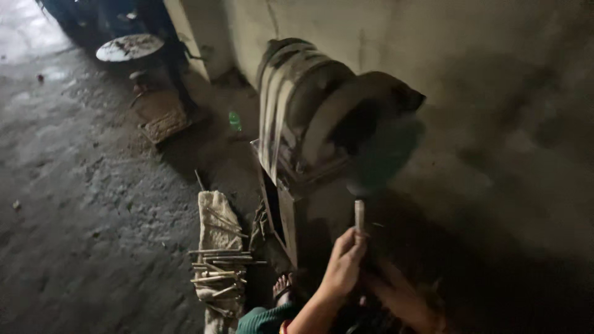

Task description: The person holds metal rods against a rotating grinding wheel to smooth or shape their ends. They handle the rods one at a time, rotating them while grinding, and place finished rods on a cloth on the floor.

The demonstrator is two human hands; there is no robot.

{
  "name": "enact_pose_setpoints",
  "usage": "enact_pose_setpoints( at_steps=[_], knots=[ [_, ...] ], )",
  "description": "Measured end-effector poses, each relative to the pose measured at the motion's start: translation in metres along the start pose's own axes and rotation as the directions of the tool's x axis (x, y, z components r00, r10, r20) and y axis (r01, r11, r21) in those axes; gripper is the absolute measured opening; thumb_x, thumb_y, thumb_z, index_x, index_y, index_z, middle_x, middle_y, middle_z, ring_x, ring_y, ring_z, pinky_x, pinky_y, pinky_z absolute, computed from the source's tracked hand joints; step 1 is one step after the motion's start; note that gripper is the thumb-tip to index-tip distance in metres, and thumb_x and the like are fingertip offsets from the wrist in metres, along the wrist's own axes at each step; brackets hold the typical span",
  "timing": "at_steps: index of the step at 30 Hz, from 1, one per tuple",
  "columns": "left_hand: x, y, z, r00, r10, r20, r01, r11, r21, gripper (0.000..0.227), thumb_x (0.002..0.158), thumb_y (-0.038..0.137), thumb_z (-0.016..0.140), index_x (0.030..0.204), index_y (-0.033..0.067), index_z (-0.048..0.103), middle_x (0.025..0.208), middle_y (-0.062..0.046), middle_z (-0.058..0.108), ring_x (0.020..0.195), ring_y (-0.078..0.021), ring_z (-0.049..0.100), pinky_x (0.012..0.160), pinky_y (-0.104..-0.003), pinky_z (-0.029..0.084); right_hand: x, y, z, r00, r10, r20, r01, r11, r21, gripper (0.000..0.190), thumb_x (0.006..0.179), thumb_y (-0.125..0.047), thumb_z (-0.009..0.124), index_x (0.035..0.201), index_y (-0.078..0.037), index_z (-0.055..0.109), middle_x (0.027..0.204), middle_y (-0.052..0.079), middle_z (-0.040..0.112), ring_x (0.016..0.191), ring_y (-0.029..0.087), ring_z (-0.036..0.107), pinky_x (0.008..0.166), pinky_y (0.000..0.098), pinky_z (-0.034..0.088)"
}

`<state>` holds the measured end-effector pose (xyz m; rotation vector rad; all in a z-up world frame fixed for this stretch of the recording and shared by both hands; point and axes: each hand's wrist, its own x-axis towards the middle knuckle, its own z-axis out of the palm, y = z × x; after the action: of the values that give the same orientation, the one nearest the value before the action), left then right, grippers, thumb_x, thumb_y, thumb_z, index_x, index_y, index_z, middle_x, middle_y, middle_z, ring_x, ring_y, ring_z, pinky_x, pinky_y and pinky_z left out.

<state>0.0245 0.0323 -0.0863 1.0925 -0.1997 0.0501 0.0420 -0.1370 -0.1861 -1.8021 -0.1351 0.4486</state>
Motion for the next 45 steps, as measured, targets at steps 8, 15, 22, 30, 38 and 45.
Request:
enact_pose_setpoints(
  at_steps=[8,15,22,30,38,45],
  knots=[
    [0.006,0.047,-0.020,0.988,0.084,-0.133,-0.015,0.894,0.448,0.016,0.103,0.012,0.051,0.098,0.0013,0.062,0.071,0.002,0.048,0.067,-0.0083,0.041,0.058,-0.029,0.035,0.017,-0.043,0.083,0.969,-0.227,0.092,0.174,0.902,0.396,0.054,0.091,-0.012,0.056,0.144,-0.008,0.050,0.118,0.006,0.066,0.102,0.018,0.061,0.089,0.0356,0.051],
    [0.010,0.082,-0.016,0.964,0.260,-0.047,-0.080,0.456,0.887,0.019,0.101,0.016,0.058,0.090,0.0009,0.062,0.063,-0.020,0.056,0.057,-0.0365,0.053,0.051,-0.045,0.039,0.041,-0.035,0.106,0.860,-0.491,0.140,0.484,0.871,0.084,0.040,0.100,-0.014,0.051,0.139,-0.004,0.054,0.122,0.011,0.066,0.108,0.020,0.062,0.089,0.0340,0.054],
    [0.016,0.087,-0.009,0.974,0.216,-0.069,-0.015,0.364,0.931,0.026,0.101,0.020,0.057,0.086,0.0001,0.061,0.066,-0.022,0.061,0.060,-0.0423,0.059,0.053,-0.050,0.042,0.028,-0.072,0.104,0.930,-0.334,0.152,0.260,0.893,0.368,0.043,0.102,-0.018,0.047,0.142,-0.001,0.049,0.131,0.008,0.062,0.117,0.015,0.059,0.100,0.0312,0.051],
    [0.016,0.077,-0.012,0.959,0.279,-0.046,-0.063,0.369,0.927,0.024,0.099,0.019,0.058,0.105,-0.0025,0.067,0.066,-0.020,0.062,0.057,-0.0371,0.062,0.050,-0.047,0.043,0.027,-0.064,0.103,0.940,-0.289,0.179,0.158,0.837,0.524,0.046,0.099,-0.014,0.045,0.142,0.000,0.051,0.126,0.009,0.066,0.111,0.015,0.063,0.094,0.0321,0.054],
    [0.017,0.077,-0.011,0.969,0.218,-0.115,-0.002,0.475,0.880,0.022,0.101,0.018,0.055,0.092,0.0004,0.064,0.059,-0.017,0.053,0.050,-0.0312,0.050,0.050,-0.043,0.036,0.036,-0.062,0.099,0.904,-0.395,0.165,0.311,0.872,0.379,0.045,0.097,-0.015,0.049,0.140,-0.003,0.047,0.115,0.006,0.066,0.100,0.011,0.065,0.083,0.0296,0.057],
    [0.014,0.078,-0.013,0.972,0.215,-0.098,-0.031,0.528,0.848,0.022,0.101,0.016,0.054,0.090,0.0000,0.063,0.059,-0.018,0.052,0.050,-0.0321,0.047,0.050,-0.044,0.034,0.037,-0.052,0.102,0.944,-0.234,0.233,0.130,0.912,0.389,0.032,0.104,-0.020,0.048,0.127,0.001,0.056,0.082,0.010,0.063,0.065,0.013,0.058,0.054,0.0293,0.048]
  ],
)
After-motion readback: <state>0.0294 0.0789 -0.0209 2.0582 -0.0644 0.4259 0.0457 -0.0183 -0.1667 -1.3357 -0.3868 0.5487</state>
